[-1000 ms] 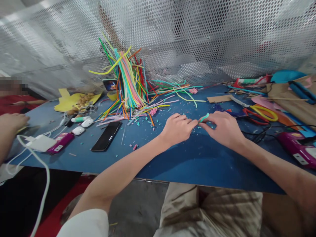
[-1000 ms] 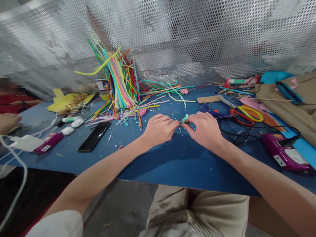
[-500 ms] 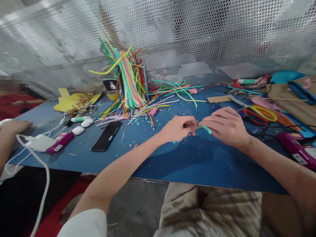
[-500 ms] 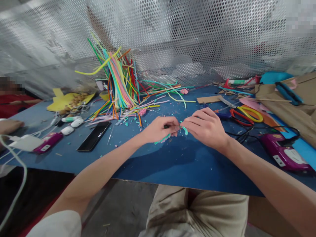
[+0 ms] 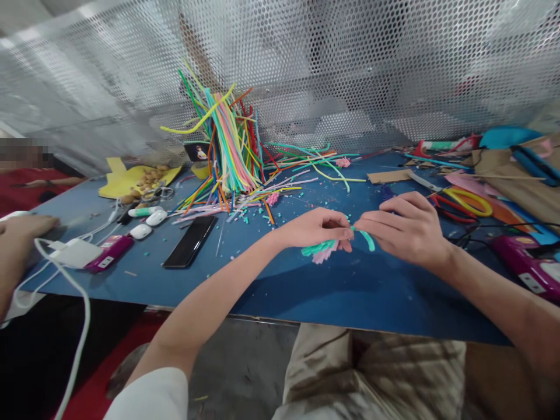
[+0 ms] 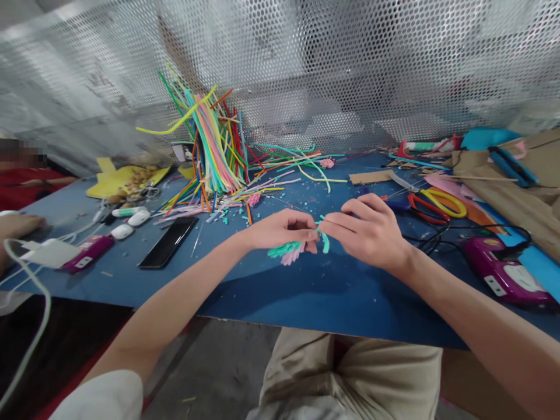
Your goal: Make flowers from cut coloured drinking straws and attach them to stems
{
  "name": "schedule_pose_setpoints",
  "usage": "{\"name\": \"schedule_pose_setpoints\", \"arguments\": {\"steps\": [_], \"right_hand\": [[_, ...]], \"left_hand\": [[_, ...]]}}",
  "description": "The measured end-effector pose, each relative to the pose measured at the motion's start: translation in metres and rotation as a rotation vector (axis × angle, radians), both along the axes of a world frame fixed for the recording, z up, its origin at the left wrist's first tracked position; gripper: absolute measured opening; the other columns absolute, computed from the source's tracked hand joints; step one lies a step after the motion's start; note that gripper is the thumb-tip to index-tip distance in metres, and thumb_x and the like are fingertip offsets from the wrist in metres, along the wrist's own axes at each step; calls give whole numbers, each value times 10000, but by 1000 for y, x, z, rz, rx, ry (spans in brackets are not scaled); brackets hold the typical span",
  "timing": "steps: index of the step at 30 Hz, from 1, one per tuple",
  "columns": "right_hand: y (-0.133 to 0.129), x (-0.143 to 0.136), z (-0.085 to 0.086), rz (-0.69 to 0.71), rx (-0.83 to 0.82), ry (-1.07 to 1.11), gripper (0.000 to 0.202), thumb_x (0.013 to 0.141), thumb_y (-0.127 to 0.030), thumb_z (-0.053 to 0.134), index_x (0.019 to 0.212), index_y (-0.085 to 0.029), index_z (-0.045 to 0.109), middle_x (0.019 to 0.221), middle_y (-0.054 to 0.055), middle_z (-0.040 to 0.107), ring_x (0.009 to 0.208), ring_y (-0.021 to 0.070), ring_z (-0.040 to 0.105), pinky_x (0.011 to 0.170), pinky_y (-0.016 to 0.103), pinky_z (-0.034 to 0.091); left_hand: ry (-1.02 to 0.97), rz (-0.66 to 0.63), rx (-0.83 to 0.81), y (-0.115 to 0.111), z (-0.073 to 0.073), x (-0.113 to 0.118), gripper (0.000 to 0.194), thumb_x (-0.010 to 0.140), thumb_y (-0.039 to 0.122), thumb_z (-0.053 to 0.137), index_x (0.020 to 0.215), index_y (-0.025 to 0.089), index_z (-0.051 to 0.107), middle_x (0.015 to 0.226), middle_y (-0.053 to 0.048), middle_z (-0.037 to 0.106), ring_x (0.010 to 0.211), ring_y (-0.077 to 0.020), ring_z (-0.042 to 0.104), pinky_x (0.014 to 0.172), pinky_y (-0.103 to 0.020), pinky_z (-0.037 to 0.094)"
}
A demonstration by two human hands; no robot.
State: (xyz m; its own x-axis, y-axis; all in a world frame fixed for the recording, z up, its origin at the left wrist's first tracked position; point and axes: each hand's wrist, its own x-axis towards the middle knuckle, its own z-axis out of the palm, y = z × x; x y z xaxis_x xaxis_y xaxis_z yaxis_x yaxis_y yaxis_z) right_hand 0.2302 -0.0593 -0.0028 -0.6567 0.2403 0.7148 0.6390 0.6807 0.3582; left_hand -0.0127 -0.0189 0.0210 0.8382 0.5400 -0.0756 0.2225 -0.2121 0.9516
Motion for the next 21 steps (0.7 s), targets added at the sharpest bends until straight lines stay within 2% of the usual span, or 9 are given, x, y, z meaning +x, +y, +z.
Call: {"name": "schedule_pose_setpoints", "arguments": {"steps": [3,6,10,14,17,19,21], "right_hand": [[3,-5,1,-87,-104,14,222,893,-120,604,1014,-269,716,1009,-40,776,820,176,585,780,362,390],[8,-5,1,-146,-170,59,191,936,-179,581,1026,-266,725,1008,-20,775,840,182,603,778,356,387],[19,7,-2,-245,-272,194,234,956,-295,577,1139,-247,714,1041,29,763,896,203,658,817,343,435],[28,19,-5,-294,-397,326,205,953,-332,571,1026,-257,748,1020,31,769,919,219,695,762,332,468],[31,19,-6,-325,-463,425,185,937,-336,586,974,-258,749,992,17,775,827,202,699,705,320,472],[32,17,-7,-340,-475,485,177,928,-339,593,957,-256,747,961,15,776,750,188,683,678,317,470],[33,15,-7,-349,-468,539,182,924,-349,594,948,-254,747,917,19,774,699,182,664,662,317,469]], "left_hand": [[135,85,482,2,3,-4,188,915,361,639,963,185,687,885,-32,755,779,-117,681,746,-257,511],[277,235,902,6,-1,-5,207,951,379,583,1026,232,707,904,-13,755,814,-142,684,751,-278,481],[346,428,1325,20,-11,-9,235,988,389,529,1036,251,713,963,-25,757,969,-180,663,918,-359,437],[298,533,1478,32,-15,-16,214,1003,368,514,1079,274,691,993,-10,761,1059,-180,630,1031,-408,364],[199,594,1532,29,-16,-18,180,980,338,553,1075,272,690,1065,-19,751,1138,-201,596,1049,-426,349],[106,566,1534,23,-18,-16,162,959,346,574,957,252,706,974,-21,757,1060,-202,619,983,-400,400],[41,480,1468,16,-22,-12,227,951,377,568,839,226,695,822,-16,741,884,-176,642,869,-347,456]]}}
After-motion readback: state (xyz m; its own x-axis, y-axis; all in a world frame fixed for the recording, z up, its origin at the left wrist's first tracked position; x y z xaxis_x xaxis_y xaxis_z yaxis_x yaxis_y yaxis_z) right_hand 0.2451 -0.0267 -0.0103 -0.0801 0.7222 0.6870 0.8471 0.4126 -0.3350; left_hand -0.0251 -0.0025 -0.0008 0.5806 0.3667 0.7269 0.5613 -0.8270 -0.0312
